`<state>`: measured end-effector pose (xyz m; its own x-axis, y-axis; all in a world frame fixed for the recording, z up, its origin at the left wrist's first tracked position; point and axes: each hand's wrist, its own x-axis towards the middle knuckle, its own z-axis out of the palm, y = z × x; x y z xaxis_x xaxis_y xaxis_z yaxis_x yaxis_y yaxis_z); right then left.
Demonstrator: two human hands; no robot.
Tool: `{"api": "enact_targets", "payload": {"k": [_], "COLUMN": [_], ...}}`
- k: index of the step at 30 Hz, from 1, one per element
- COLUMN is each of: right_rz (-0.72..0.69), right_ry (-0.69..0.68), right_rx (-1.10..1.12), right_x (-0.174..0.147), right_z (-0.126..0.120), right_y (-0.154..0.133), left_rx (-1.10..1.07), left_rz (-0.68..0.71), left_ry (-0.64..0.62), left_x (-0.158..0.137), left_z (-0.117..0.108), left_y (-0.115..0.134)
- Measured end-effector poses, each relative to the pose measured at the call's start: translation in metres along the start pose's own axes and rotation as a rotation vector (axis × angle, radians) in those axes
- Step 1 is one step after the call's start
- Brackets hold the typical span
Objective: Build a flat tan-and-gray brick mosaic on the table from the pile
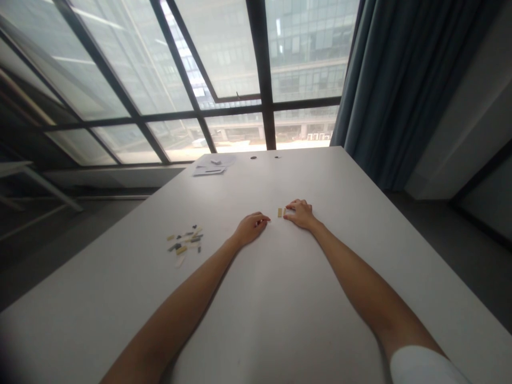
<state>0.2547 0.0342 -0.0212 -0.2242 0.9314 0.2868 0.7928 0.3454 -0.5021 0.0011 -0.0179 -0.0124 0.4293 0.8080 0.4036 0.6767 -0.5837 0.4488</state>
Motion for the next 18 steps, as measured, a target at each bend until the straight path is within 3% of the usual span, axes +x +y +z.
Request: {"api": "enact_targets", "payload": {"k": [18], "right_rz": [0.009], "right_ry": [0.103], "right_rx": [0.0], "right_x": [-0.0037], "right_z": [0.008], "right_y": [-0.0049], "left_rx": [0.11], "left_rz": [0.027], "left_ry": [0.022], "left_x": [-0.0011], "left_z": [0.0041], "left_y": [-0.0052]}}
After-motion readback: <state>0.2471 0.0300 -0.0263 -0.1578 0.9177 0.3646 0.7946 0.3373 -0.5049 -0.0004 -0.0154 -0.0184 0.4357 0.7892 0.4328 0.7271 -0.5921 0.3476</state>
